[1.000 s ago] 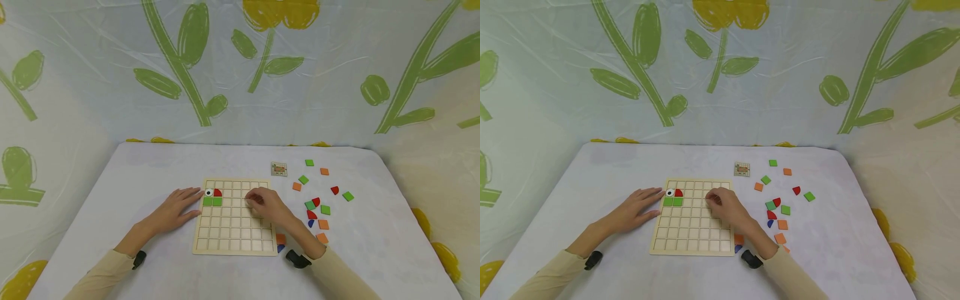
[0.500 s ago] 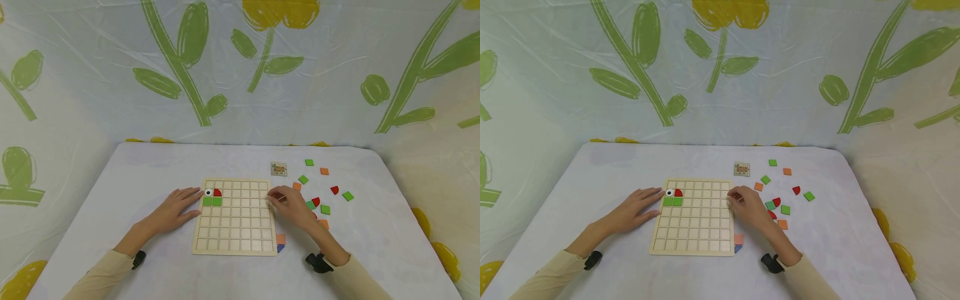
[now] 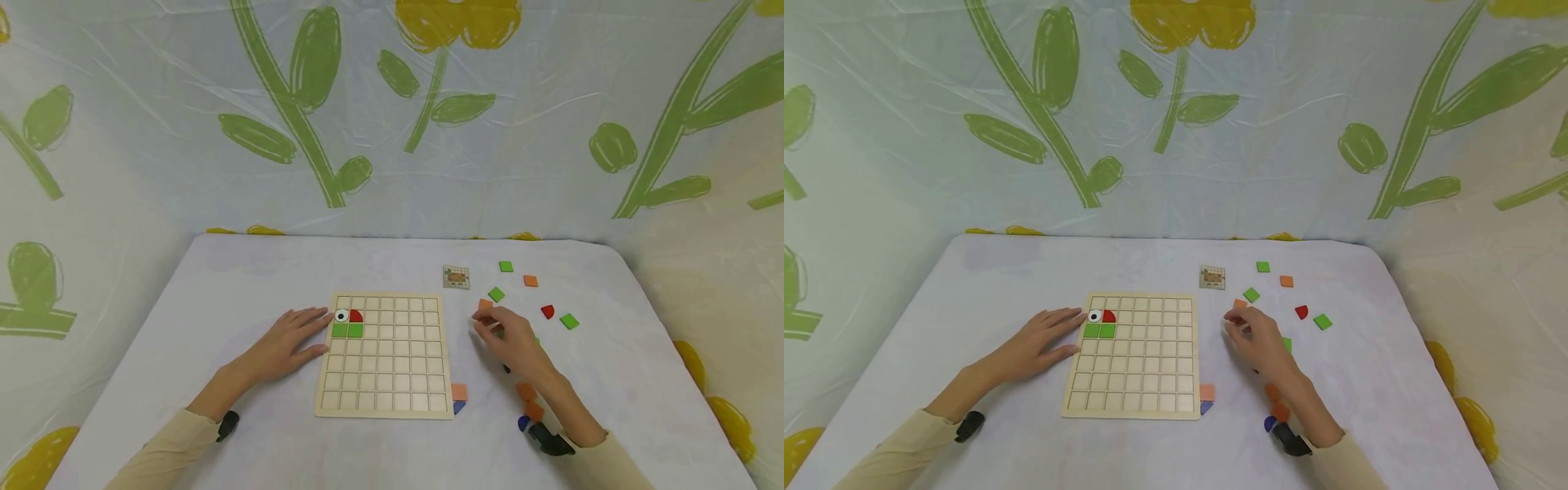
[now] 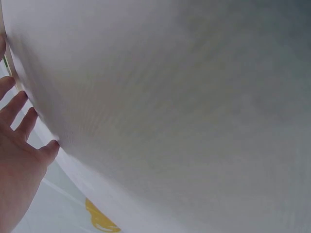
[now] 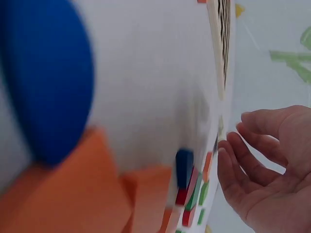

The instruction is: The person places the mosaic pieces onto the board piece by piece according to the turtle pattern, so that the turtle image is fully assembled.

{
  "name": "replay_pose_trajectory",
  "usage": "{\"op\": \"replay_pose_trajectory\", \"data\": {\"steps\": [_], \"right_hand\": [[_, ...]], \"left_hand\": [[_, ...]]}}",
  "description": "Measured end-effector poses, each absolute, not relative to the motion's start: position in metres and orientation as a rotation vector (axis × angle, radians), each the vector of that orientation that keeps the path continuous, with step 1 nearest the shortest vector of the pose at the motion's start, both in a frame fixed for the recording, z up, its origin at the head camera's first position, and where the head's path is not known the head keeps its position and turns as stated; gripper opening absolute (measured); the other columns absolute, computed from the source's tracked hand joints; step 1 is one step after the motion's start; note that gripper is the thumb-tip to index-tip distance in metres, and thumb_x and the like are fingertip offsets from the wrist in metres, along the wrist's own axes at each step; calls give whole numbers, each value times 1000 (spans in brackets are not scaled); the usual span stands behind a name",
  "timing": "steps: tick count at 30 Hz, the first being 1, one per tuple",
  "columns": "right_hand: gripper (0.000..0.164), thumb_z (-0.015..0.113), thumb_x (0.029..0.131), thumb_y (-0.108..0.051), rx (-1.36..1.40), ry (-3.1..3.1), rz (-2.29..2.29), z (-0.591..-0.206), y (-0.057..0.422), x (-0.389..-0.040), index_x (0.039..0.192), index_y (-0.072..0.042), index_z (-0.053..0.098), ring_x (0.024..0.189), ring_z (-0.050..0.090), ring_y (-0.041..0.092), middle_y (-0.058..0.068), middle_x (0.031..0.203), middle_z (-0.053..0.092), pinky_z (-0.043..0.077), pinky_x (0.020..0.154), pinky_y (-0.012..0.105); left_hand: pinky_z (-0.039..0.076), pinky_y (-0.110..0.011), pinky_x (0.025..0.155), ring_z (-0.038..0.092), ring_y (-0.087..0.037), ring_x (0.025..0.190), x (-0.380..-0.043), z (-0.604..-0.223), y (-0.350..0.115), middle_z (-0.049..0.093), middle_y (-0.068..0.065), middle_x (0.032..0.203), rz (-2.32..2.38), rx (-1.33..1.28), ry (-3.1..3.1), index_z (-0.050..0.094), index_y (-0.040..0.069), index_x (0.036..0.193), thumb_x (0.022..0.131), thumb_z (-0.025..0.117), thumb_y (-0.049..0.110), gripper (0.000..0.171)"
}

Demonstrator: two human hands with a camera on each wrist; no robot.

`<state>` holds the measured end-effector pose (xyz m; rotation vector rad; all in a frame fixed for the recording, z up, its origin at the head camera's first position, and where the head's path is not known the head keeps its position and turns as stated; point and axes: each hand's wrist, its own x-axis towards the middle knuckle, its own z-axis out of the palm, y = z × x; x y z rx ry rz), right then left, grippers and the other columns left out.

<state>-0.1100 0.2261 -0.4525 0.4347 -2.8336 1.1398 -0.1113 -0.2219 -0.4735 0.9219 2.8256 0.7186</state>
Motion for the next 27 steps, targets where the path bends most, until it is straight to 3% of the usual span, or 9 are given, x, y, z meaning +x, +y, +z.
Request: {"op": "replay_pose_trajectory", "data": {"steps": [9,17,19,25,27], "right_hand": [[25,74,95,-6,298,-2942,1055,-450,259,-104,120,-4,71,91,62,21,7,107,69,56,78,24],[27,74,93,1,373,-2974,1049,-451,278,-100,119,-2,72,91,64,22,8,108,69,55,77,19],[27,72,93,2,412,-2997,1039,-450,281,-100,120,-3,72,93,64,23,9,111,69,57,78,22],[32,73,92,2,543,-3075,975,-447,288,-104,124,-4,72,106,63,28,12,120,67,58,89,46],[35,74,92,2,557,-3100,968,-447,289,-105,126,-3,71,106,63,29,12,120,66,58,90,47]], "left_hand": [[24,-63,118,39,-39,146,-111,-474,-223,45,-15,157,713,932,2833,47,9,155,100,69,33,64],[25,-64,117,40,-38,145,-111,-475,-223,46,-15,157,724,937,2834,47,8,155,100,69,32,64],[25,-64,117,40,-38,145,-111,-475,-223,46,-15,157,726,934,2832,47,8,155,100,69,32,64],[25,-65,117,39,-39,145,-111,-475,-222,46,-16,157,722,934,2829,47,7,155,100,69,32,64],[25,-65,117,39,-39,145,-111,-475,-223,46,-16,157,720,937,2831,47,7,155,100,69,32,64]]}}
